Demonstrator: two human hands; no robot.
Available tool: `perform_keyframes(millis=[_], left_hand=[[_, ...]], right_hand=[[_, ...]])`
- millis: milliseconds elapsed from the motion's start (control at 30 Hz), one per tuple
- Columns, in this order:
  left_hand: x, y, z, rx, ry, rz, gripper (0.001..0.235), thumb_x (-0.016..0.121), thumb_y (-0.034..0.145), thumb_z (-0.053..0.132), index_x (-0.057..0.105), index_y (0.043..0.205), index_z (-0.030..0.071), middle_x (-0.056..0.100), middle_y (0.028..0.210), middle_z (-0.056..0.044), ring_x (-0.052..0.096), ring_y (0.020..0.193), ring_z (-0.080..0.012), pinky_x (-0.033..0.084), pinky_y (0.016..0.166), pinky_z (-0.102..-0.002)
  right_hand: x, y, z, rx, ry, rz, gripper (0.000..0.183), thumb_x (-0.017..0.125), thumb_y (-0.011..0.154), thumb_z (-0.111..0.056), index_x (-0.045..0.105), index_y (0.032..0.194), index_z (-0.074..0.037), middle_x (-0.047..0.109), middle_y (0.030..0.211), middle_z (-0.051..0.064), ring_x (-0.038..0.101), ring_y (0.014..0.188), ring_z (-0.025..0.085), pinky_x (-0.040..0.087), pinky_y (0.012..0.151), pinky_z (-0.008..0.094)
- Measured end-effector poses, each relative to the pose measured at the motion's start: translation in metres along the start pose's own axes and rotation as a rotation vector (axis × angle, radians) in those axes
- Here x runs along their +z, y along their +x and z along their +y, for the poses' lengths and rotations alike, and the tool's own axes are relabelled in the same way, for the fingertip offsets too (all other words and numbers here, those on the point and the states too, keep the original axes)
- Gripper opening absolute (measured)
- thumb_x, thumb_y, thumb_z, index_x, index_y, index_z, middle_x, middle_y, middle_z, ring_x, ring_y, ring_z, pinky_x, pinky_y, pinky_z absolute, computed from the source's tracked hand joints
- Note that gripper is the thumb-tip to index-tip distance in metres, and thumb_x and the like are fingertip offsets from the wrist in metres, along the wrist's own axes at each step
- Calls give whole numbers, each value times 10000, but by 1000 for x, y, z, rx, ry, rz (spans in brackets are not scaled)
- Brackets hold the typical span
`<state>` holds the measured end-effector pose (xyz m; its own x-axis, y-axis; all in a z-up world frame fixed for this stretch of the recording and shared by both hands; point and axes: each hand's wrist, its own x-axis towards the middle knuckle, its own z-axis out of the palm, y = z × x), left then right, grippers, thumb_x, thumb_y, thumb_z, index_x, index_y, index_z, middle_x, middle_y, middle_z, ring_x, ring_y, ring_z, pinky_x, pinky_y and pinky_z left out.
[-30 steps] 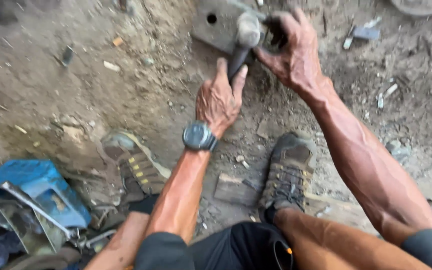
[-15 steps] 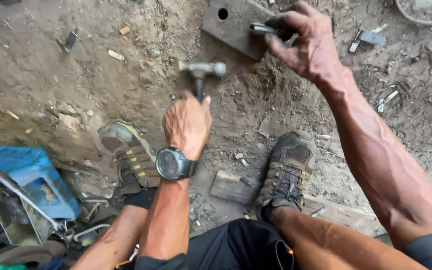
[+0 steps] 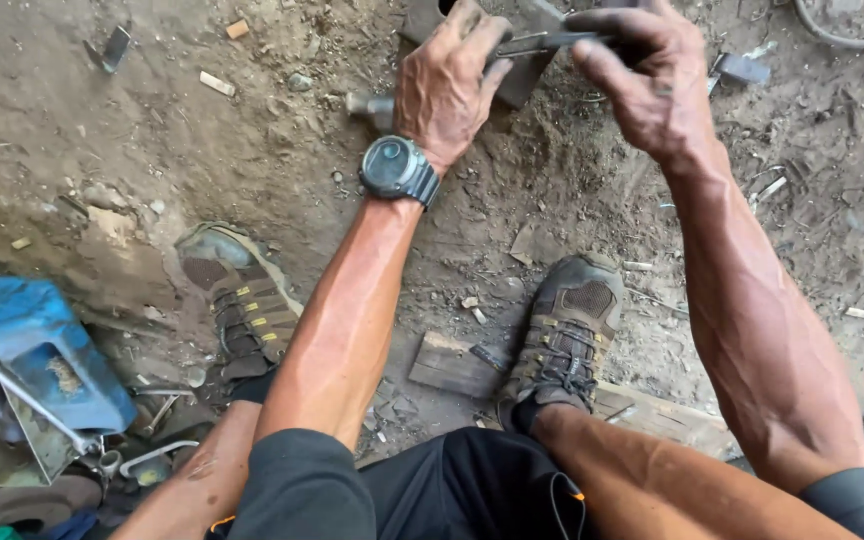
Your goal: A person is manually fitting and hammering small metal components onto a larger metal base on the ground.
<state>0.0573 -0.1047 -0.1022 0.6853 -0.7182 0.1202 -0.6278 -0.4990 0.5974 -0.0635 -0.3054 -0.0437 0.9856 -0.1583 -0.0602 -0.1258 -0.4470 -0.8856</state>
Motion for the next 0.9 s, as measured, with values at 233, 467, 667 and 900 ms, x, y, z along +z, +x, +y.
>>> perform_keyframes(millis=[233,467,667,900], left_hand=[[-14,-12,1,9,42,34,257,814,926,165,652,1122,129,701,1099,-109,729,745,-168,643,565,-261],[-6,-19,5,15,32,53,217,782,939,161,644,1099,113,676,1022,-64,685,704,-140,618,525,-249],[3,-23,50,-760,-389,72,345,674,849,485,759,910,156,803,842,14,677,593,-82,489,436,-265],[-9,-35,71,-883,-271,-16,699,486,771,731,806,876,119,603,486,58,416,388,-57,246,364,-258]], right_hand=[[-13,-29,22,80,4,91,400,640,1214,-313,713,1259,77,571,1144,185,601,954,242,552,736,347],[-18,-39,21,80,-199,83,274,695,1189,-190,742,1262,71,566,1109,184,574,978,276,513,772,387],[15,-29,-5,-135,-156,357,279,623,1193,-213,650,1106,50,634,947,164,621,778,259,517,631,361],[50,-15,-39,125,139,115,187,676,1074,-38,642,1234,52,718,1179,232,740,1064,326,633,935,380]])
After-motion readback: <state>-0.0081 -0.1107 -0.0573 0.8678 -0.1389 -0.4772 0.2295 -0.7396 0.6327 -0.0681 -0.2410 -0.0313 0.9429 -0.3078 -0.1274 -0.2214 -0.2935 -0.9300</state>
